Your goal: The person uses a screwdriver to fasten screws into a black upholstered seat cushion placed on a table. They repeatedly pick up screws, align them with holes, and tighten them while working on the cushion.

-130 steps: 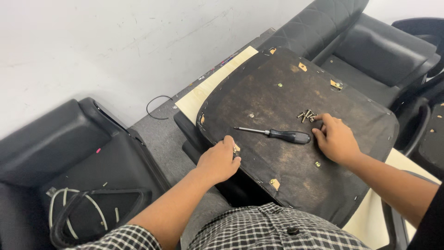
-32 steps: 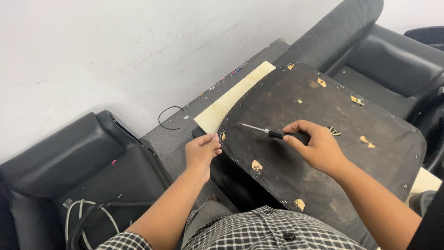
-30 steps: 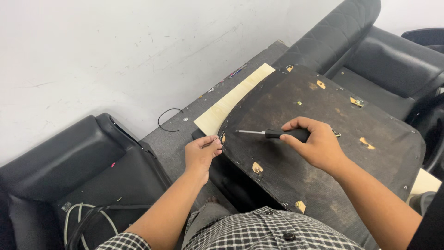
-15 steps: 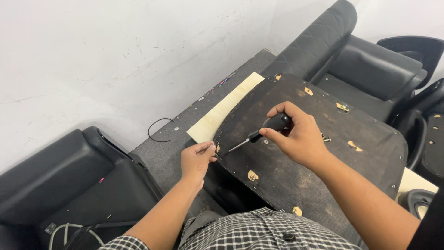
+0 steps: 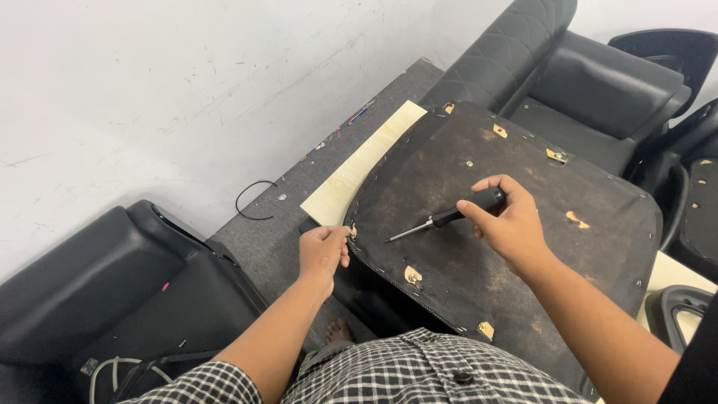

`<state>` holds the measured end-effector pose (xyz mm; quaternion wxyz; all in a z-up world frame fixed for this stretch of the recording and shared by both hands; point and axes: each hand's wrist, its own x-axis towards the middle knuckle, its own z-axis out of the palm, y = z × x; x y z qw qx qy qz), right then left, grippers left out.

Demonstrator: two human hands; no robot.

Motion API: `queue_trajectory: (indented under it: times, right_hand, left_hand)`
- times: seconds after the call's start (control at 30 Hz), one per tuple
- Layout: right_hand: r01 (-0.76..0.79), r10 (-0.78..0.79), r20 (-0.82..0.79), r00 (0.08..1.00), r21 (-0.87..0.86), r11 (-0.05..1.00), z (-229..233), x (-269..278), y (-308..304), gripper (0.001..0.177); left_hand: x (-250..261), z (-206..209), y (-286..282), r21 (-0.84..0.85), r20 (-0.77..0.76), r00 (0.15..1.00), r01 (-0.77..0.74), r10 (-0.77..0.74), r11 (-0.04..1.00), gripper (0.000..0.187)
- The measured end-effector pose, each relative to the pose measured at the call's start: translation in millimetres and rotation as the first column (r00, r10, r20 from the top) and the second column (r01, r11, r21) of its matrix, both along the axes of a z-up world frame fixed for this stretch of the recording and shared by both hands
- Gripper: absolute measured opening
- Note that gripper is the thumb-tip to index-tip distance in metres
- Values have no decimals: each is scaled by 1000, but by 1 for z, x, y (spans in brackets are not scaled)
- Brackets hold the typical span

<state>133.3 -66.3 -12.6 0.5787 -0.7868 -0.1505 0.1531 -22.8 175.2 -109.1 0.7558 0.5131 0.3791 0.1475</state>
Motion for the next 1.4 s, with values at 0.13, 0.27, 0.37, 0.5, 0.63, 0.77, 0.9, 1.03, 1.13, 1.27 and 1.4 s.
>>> queue_trajectory:
  times: [0.13,0.27,0.37,0.5,0.63,0.77,0.9,1.03,1.13,1.27,1.4]
  right_hand:
    - [29,-16,-102,995,127,991,-20,9,-8,28]
    - [80,-40,-186,982,217,973,-40,12,-16,26]
    - [128,-65,-260,963,231,964,-54,16,-19,27]
    - [139,-75,-298,952,201,970,-67,23,-21,28]
    - [145,-76,-339,938,182,973,-76,25,-24,29]
    - [92,-17,-345,938,205,974,-79,27,-29,29]
    - [87,-31,-353,935,143,986,-79,28,-31,30]
    - [77,-14,-366,930,159,984,-80,29,-31,30]
    - [62,9,-362,932,185,981,-82,30,-33,30]
    - [58,18,-363,932,196,979,-84,30,-34,30]
    - [55,20,-368,930,194,979,-84,31,-34,30]
  left_hand:
    - [9,1,3,-32,35,997,-63,64,997,12]
    - [9,0,6,-70,102,993,-57,64,996,11]
    - [10,-4,8,-65,72,995,-64,69,996,10]
    - [8,-9,11,-30,108,992,-56,59,998,24]
    - [2,-8,15,24,131,990,43,-46,999,35]
    - [-1,4,15,126,64,986,146,-155,981,38]
    - [-1,21,12,159,-77,982,185,-175,970,35]
    - [0,24,11,185,-72,976,217,-206,959,34]
    - [-2,16,16,8,42,976,213,-213,977,35]
    - [-7,0,23,-203,71,983,179,-168,963,31]
    - [-11,-13,26,-330,103,986,155,-128,931,26]
